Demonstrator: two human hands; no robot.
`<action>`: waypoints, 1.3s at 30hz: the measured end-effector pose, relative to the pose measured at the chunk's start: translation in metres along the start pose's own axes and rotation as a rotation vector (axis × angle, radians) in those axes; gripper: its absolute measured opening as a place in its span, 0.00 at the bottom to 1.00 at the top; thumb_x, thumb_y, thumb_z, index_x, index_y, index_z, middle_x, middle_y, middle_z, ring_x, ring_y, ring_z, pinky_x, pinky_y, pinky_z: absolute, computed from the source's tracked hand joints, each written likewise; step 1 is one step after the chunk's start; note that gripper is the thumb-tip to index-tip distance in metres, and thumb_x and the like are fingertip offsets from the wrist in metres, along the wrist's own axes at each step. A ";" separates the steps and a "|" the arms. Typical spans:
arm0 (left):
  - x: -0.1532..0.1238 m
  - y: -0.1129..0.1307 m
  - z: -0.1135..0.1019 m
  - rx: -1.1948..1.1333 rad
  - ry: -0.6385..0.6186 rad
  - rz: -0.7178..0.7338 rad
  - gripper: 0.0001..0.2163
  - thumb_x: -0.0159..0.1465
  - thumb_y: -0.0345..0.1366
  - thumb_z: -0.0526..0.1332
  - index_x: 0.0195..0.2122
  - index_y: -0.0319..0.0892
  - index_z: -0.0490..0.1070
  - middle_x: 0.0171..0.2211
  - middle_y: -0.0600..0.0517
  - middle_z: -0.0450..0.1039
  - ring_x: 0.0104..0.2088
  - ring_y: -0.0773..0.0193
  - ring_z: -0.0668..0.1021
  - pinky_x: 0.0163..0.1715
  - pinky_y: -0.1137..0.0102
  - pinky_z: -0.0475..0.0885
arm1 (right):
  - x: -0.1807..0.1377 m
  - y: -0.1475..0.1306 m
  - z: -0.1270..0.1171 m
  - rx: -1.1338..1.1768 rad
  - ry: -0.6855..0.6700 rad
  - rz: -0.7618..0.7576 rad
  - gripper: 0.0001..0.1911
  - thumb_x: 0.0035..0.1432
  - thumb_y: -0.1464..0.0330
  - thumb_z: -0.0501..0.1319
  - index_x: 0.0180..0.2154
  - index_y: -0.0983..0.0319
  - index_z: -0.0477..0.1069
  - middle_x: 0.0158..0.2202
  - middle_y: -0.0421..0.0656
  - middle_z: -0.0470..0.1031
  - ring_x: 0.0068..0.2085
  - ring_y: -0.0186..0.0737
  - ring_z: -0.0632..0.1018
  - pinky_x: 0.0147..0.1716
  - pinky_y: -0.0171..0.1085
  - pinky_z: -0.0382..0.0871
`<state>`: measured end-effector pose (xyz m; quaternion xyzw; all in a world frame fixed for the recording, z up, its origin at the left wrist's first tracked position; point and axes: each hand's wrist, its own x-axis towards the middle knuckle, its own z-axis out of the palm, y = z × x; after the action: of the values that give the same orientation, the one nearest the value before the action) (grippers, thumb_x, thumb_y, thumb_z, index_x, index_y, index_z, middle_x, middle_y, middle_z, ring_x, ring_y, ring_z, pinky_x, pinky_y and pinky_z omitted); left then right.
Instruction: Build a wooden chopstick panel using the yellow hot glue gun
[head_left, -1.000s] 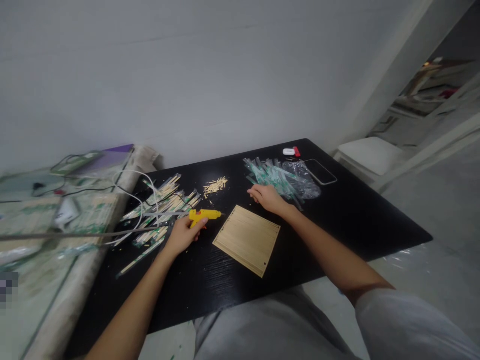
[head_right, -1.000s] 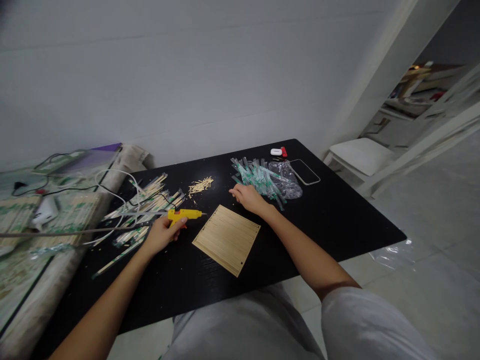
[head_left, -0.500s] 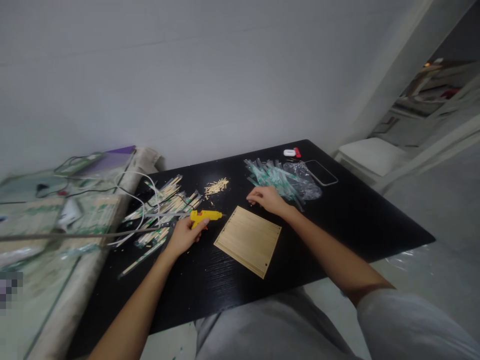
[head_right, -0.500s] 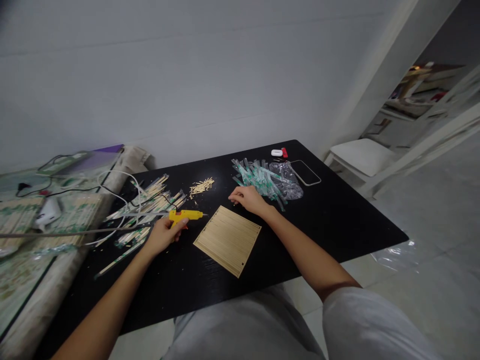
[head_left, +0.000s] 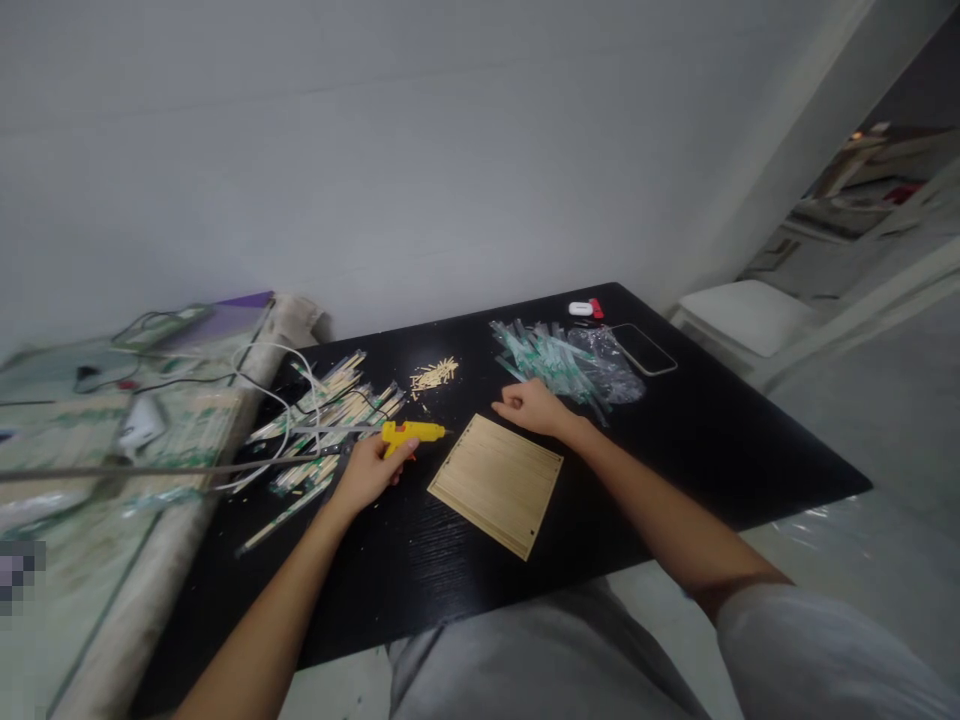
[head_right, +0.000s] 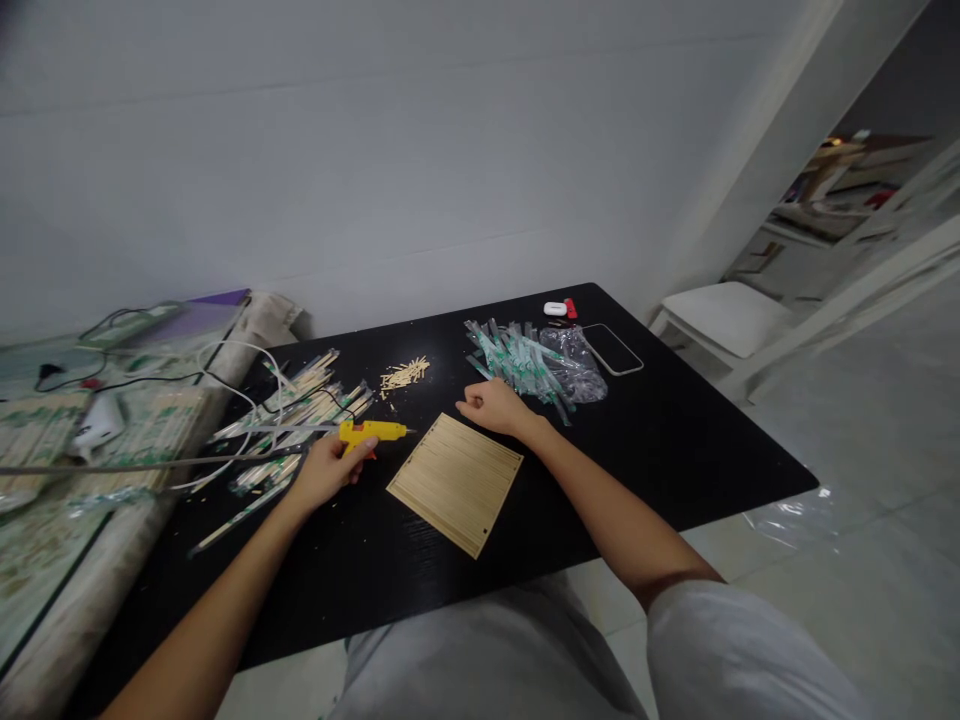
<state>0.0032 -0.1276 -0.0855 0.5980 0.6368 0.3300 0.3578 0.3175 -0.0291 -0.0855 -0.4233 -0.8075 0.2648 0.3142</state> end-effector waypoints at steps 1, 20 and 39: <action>0.000 0.000 0.000 0.000 0.000 -0.001 0.22 0.61 0.58 0.64 0.26 0.41 0.73 0.15 0.56 0.70 0.15 0.66 0.72 0.17 0.73 0.63 | 0.000 -0.002 0.002 0.035 0.011 0.002 0.13 0.61 0.60 0.65 0.28 0.61 0.74 0.22 0.37 0.69 0.24 0.33 0.67 0.28 0.36 0.59; -0.002 0.006 -0.001 0.015 0.002 -0.006 0.23 0.60 0.58 0.64 0.25 0.41 0.73 0.14 0.55 0.69 0.15 0.66 0.71 0.17 0.73 0.62 | -0.002 -0.006 -0.008 -0.263 -0.158 0.018 0.08 0.45 0.76 0.64 0.24 0.60 0.65 0.28 0.40 0.69 0.30 0.37 0.67 0.30 0.36 0.57; -0.002 0.002 0.000 0.020 0.002 -0.011 0.23 0.60 0.59 0.64 0.25 0.42 0.73 0.15 0.56 0.69 0.15 0.66 0.72 0.18 0.73 0.63 | -0.003 -0.005 -0.003 -0.257 -0.170 0.025 0.04 0.58 0.72 0.64 0.37 0.61 0.74 0.29 0.39 0.74 0.30 0.36 0.71 0.32 0.36 0.58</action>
<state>0.0042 -0.1290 -0.0832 0.5976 0.6437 0.3220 0.3532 0.3182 -0.0335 -0.0812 -0.4460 -0.8531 0.1980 0.1846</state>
